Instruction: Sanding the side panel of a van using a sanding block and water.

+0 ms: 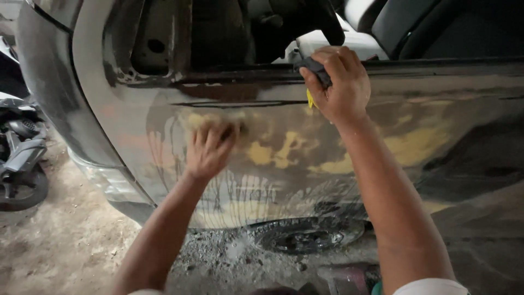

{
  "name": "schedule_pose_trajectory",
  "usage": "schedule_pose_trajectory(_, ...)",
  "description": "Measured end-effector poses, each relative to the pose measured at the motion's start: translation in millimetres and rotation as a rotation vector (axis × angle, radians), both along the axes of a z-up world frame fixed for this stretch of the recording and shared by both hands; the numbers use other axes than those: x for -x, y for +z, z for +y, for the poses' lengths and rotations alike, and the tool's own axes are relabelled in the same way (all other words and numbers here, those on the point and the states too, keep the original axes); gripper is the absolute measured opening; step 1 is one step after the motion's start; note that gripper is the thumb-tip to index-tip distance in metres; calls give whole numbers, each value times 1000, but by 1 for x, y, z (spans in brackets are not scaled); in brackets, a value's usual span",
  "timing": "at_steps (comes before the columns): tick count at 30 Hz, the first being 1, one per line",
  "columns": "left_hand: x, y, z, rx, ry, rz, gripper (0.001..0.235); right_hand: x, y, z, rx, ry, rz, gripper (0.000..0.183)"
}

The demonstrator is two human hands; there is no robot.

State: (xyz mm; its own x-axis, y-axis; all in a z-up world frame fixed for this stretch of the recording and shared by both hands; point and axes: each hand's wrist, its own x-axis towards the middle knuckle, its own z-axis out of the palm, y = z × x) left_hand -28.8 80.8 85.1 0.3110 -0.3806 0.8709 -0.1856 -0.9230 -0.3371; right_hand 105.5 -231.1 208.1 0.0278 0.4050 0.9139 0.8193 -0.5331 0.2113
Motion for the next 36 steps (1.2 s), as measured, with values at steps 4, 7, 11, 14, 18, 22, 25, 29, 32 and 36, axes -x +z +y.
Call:
schedule_pose_trajectory(4, -26, -1, -63, 184, -54, 598, 22, 3, 1, 1, -16, 0, -33, 29)
schedule_pose_trajectory(7, -11, -23, -90, -320, 14, 1267, 56, 6, 2, 0, -25, -41, 5, 31)
schedule_pose_trajectory(11, 5, -60, -34, -88, -276, 901, 50, 5, 1, 1, -29, 16, 5, 31)
schedule_pose_trajectory(14, 4, -53, 9, -62, -7, 908, 47, -1, -4, 3, -41, -19, -14, 32)
schedule_pose_trajectory(18, -4, 37, -27, 152, -107, 121, 47, -4, -7, 4, -50, 18, -23, 30)
schedule_pose_trajectory(22, -16, 43, -92, 183, -49, 926, 34, 7, -1, 2, -56, -10, -10, 31)
schedule_pose_trajectory(25, -11, -13, -82, -186, -326, 264, 47, 12, 1, 3, -48, -52, 58, 30)
schedule_pose_trajectory(29, 26, 70, -67, 45, 58, 1072, 48, 11, 1, 6, -55, -32, 17, 30)
schedule_pose_trajectory(32, -2, 62, -67, 292, 15, 817, 43, 10, 2, 7, -64, -56, 0, 31)
schedule_pose_trajectory(36, -75, -24, -113, 8, -326, 474, 39, 22, 11, 8, -33, -62, 22, 29)
